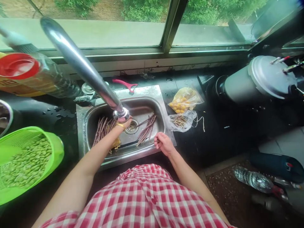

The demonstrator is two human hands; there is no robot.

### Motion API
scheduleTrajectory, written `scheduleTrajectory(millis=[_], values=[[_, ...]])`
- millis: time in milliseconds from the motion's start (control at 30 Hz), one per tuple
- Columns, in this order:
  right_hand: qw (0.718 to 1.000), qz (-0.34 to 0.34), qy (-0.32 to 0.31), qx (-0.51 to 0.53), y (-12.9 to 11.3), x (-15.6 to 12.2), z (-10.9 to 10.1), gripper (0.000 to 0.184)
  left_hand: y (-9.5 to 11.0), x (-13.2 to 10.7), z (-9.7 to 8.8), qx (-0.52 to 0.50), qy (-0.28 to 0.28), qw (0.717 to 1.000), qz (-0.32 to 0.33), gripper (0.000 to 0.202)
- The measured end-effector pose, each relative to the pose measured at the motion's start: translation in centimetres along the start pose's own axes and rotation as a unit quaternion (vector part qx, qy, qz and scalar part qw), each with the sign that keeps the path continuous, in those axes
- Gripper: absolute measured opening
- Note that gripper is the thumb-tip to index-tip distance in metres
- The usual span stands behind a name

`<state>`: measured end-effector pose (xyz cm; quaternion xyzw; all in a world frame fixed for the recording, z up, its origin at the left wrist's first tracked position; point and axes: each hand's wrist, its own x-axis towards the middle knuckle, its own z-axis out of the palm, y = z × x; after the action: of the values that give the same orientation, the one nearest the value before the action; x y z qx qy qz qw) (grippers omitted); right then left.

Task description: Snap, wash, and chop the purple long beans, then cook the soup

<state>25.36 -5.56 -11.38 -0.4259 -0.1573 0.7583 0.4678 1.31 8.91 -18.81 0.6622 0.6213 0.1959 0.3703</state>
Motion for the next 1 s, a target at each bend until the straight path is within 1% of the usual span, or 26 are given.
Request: scheduleTrajectory(millis=[67,133,167,200,233,267,333,367,400,433,467,500,567,633,700,733,800,867,933,1000], values=[[1.0,0.023,0.015,-0.009,-0.1,0.2,-0.4,0.027,1.7,0.9,4.8,0.039,-0.049,0.998,-0.007,0.015],[0.998,0.043,0.03,-0.017,-0.2,0.4,-0.7,0.029,3.2,1.7,8.6,0.075,-0.074,0.994,-0.017,0.021],[0.998,0.05,0.04,-0.02,-0.3,0.4,-0.8,0.029,3.8,2.1,10.0,0.088,-0.079,0.993,-0.021,0.023],[0.997,0.055,0.051,-0.025,-0.4,0.5,-0.9,0.029,4.3,2.3,10.9,0.099,-0.083,0.991,-0.025,0.025],[0.996,0.061,0.062,-0.033,-0.5,0.5,-1.0,0.029,4.8,2.5,11.4,0.107,-0.086,0.99,-0.027,0.026],[0.994,0.067,0.072,-0.045,-0.7,0.5,-1.1,0.03,5.3,2.5,11.5,0.112,-0.092,0.989,-0.025,0.027],[0.99,0.081,0.092,-0.075,-1.1,0.5,-1.2,0.032,6.1,2.0,10.7,0.113,-0.108,0.988,-0.015,0.029],[0.987,0.086,0.099,-0.091,-1.4,0.5,-1.2,0.033,6.5,1.4,9.8,0.107,-0.12,0.987,0.004,0.029],[0.985,0.087,0.105,-0.106,-1.8,0.4,-1.1,0.034,6.9,0.7,8.7,0.095,-0.133,0.986,0.039,0.029],[0.983,0.086,0.109,-0.119,-2.2,0.4,-1.0,0.036,7.3,-0.3,7.4,0.084,-0.143,0.982,0.087,0.03],[0.982,0.083,0.109,-0.131,-2.6,0.3,-0.9,0.038,7.7,-1.4,6.0,0.073,-0.148,0.974,0.156,0.03],[0.981,0.081,0.103,-0.143,-3.0,0.2,-0.7,0.041,8.2,-2.5,4.5,0.07,-0.142,0.962,0.225,0.031],[0.978,0.078,0.075,-0.177,-3.8,0.0,-0.2,0.046,9.1,-4.7,1.6,0.091,-0.117,0.935,0.323,0.032],[0.969,0.077,0.025,-0.233,-4.3,-0.4,0.4,0.05,10.1,-6.6,-0.7,0.118,-0.103,0.914,0.373,0.03],[0.947,0.067,-0.018,-0.315,-4.5,-0.8,1.0,0.048,10.9,-8.1,-2.1,0.143,-0.098,0.899,0.402,0.027],[0.932,0.061,-0.03,-0.357,-4.4,-1.1,1.2,0.045,11.3,-8.6,-2.5,0.158,-0.095,0.893,0.411,0.026],[0.906,0.049,-0.038,-0.418,-4.2,-1.5,1.7,0.041,11.9,-9.6,-2.6,0.186,-0.082,0.882,0.424,0.025],[0.893,0.035,-0.045,-0.447,-3.8,-2.0,2.1,0.039,12.3,-10.4,-2.1,0.191,-0.074,0.877,0.434,0.025],[0.883,0.0,-0.055,-0.466,-3.6,-2.5,2.4,0.038,12.5,-11.1,-1.4,0.17,-0.071,0.88,0.437,0.024],[0.874,-0.043,-0.062,-0.481,-3.4,-3.1,2.5,0.038,12.7,-11.8,-0.8,0.134,-0.072,0.891,0.428,0.024]])
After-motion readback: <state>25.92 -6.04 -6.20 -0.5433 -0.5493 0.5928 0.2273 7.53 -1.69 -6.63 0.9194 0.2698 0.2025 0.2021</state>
